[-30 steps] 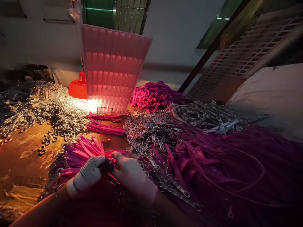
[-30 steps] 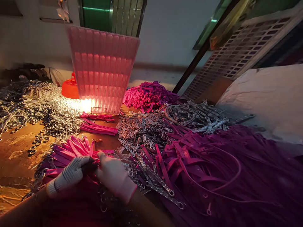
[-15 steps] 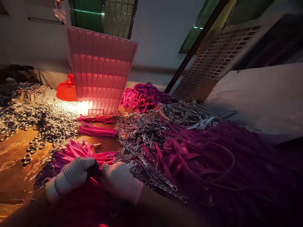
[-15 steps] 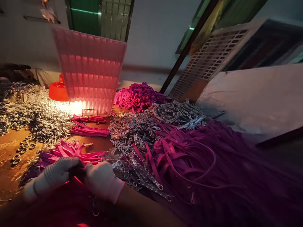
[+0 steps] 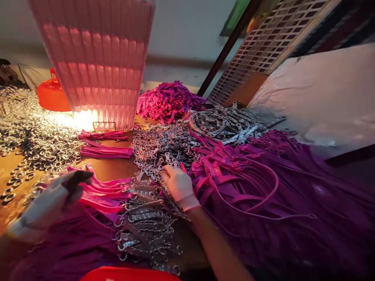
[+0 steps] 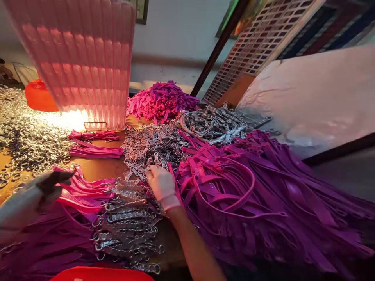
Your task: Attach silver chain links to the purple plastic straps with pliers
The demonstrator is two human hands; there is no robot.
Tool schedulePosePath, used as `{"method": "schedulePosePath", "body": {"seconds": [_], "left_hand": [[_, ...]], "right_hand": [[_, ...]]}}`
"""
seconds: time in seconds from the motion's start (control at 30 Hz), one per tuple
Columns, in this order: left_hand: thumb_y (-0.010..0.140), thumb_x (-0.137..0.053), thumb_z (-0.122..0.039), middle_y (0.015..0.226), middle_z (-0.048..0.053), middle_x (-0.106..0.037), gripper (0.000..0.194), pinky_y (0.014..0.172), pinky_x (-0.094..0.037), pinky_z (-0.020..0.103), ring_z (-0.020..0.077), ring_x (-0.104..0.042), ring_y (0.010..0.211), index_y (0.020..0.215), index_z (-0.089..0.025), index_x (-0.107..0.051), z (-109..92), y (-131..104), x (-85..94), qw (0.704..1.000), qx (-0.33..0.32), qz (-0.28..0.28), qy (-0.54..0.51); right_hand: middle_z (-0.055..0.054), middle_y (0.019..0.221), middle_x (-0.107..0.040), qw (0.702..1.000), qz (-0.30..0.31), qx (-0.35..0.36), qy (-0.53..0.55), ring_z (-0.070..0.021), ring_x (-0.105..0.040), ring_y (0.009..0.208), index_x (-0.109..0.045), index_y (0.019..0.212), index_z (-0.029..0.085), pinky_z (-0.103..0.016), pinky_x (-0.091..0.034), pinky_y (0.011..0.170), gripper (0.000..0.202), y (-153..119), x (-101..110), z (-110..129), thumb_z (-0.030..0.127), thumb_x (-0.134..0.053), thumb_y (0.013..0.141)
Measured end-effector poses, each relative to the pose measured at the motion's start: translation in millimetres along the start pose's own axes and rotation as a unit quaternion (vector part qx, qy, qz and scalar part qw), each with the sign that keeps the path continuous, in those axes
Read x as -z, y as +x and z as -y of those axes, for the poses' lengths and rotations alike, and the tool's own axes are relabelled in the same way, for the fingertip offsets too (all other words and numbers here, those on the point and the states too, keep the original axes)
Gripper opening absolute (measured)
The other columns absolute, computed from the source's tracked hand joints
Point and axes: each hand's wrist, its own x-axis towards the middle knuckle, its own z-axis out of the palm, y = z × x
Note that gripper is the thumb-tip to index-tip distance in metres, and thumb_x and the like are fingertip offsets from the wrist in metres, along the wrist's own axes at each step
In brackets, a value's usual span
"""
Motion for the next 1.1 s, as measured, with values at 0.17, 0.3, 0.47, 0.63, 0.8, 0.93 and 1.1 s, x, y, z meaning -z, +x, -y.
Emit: {"method": "schedulePosePath", "body": {"seconds": [0.17, 0.3, 0.47, 0.63, 0.8, 0.93, 1.1], "left_hand": [[0.080, -0.068, -0.022, 0.097, 0.017, -0.069, 0.024, 0.042, -0.039, 0.017, 0.0150, -0.063, 0.067, 0.100, -0.008, -0.071, 6, 16, -52.7, 0.946, 0.169, 0.072, -0.268], [0.070, -0.079, -0.022, 0.095, 0.013, -0.070, 0.043, 0.042, -0.035, 0.015, 0.0109, -0.060, 0.064, 0.111, -0.011, -0.071, 22, 17, -61.6, 0.955, 0.101, 0.152, -0.232], [0.071, -0.077, -0.040, 0.091, 0.012, -0.071, 0.048, 0.042, -0.029, 0.016, 0.0062, -0.050, 0.053, 0.109, -0.012, -0.068, 29, 8, -70.1, 0.958, 0.027, 0.214, -0.192], [0.075, -0.071, -0.049, 0.110, 0.021, -0.071, 0.058, 0.044, -0.029, 0.018, 0.0104, -0.059, 0.064, 0.117, -0.010, -0.063, 39, -3, -62.1, 0.942, -0.008, 0.262, -0.209], [0.080, -0.064, -0.056, 0.095, 0.015, -0.073, 0.054, 0.043, -0.031, 0.019, 0.0101, -0.057, 0.057, 0.111, -0.011, -0.062, 47, -18, -59.3, 0.949, -0.083, 0.251, -0.169], [0.084, -0.062, -0.042, 0.061, 0.003, -0.065, 0.031, 0.041, -0.030, 0.018, 0.0069, -0.046, 0.044, 0.093, -0.012, -0.064, 34, -34, -65.7, 0.978, -0.048, 0.179, -0.093], [0.075, -0.068, -0.032, 0.074, 0.004, -0.068, 0.023, 0.044, -0.034, 0.018, 0.0086, -0.054, 0.052, 0.088, -0.013, -0.063, 32, -39, -72.3, 0.976, -0.032, 0.153, -0.153]], "right_hand": [[-0.008, 0.092, -0.073, 0.997, 0.044, -0.007, -0.059, -0.0217, -0.067, 0.086, -0.070, 0.100, 0.020, -0.028, -0.040, 0.068, 0.023, 13, -21, -17, 0.036, -0.053, 0.097], [-0.014, 0.092, -0.071, 0.985, 0.093, 0.010, -0.148, -0.0258, -0.068, 0.084, -0.068, 0.101, 0.014, -0.030, -0.042, 0.065, 0.018, -9, -41, -6, 0.020, -0.054, 0.092], [-0.018, 0.096, -0.067, 0.983, 0.072, 0.021, -0.169, -0.0264, -0.066, 0.086, -0.065, 0.107, 0.012, -0.031, -0.044, 0.064, 0.025, -22, -56, 3, 0.012, -0.043, 0.094], [-0.014, 0.096, -0.065, 0.982, -0.004, 0.072, -0.177, -0.0242, -0.063, 0.081, -0.066, 0.105, 0.018, -0.031, -0.041, 0.062, 0.032, -30, -65, -10, 0.019, -0.035, 0.099], [-0.015, 0.096, -0.066, 0.991, -0.006, 0.122, -0.048, -0.0209, -0.060, 0.073, -0.067, 0.095, 0.018, -0.032, -0.041, 0.062, 0.031, -31, -75, -19, 0.012, -0.037, 0.095], [-0.014, 0.106, -0.067, 0.990, -0.023, 0.134, 0.038, -0.0205, -0.064, 0.088, -0.063, 0.099, 0.017, -0.031, -0.049, 0.076, 0.023, -31, -64, -13, 0.017, -0.040, 0.096], [-0.008, 0.100, -0.069, 0.930, -0.036, 0.102, 0.352, -0.0181, -0.066, 0.082, -0.056, 0.117, 0.020, -0.031, -0.054, 0.073, 0.026, -46, -13, 32, 0.034, -0.043, 0.099]]}}
